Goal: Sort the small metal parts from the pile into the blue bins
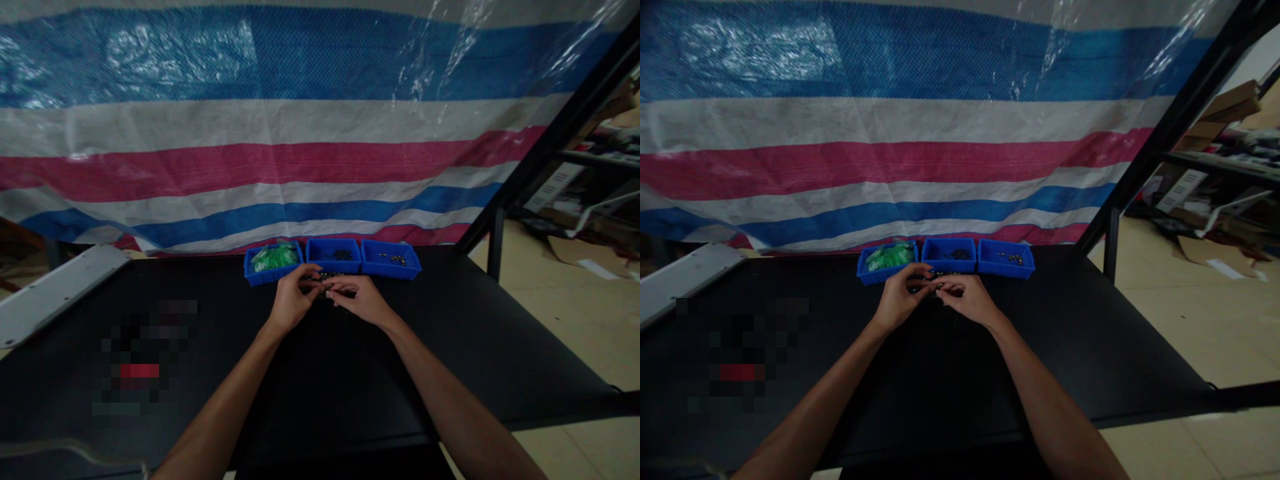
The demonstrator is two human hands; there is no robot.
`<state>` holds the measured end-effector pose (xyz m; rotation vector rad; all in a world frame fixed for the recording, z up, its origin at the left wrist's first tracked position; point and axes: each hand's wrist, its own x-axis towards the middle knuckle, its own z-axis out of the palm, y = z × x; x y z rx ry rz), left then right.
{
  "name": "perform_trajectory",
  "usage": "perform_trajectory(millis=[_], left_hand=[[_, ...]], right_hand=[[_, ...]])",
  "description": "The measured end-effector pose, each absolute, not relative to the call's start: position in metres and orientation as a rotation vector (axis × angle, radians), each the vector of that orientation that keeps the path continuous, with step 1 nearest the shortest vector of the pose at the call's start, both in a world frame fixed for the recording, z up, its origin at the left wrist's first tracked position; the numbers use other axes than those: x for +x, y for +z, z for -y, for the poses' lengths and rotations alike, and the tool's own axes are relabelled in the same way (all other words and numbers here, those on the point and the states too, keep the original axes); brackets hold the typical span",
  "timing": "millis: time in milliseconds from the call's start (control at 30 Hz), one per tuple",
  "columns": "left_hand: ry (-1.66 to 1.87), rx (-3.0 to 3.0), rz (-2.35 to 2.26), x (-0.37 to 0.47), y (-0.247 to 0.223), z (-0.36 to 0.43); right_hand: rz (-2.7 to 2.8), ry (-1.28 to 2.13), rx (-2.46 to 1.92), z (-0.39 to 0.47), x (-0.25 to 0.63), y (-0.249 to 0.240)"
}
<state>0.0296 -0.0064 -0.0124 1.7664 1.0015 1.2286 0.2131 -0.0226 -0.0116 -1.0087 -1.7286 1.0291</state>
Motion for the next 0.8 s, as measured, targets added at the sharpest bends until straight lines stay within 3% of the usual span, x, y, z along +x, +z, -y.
perform_trajectory(millis=[233,500,800], left_hand=[[1.225,1.731,-0.965,0.029,-0.014,0.004],[1.034,2.473,-1.243,0.018,-0.021,-0.001],[0.836,2.542,-1.37,0.011,-0.032,-0.007]], right_hand=[[1.652,1.041,-1.018,0.019,0.215,-0.014],[1.185,0.78,-1.166,0.007,0.224,-0.017],[0.877,0.705,-1.173,-0.002,0.235,-0.02]])
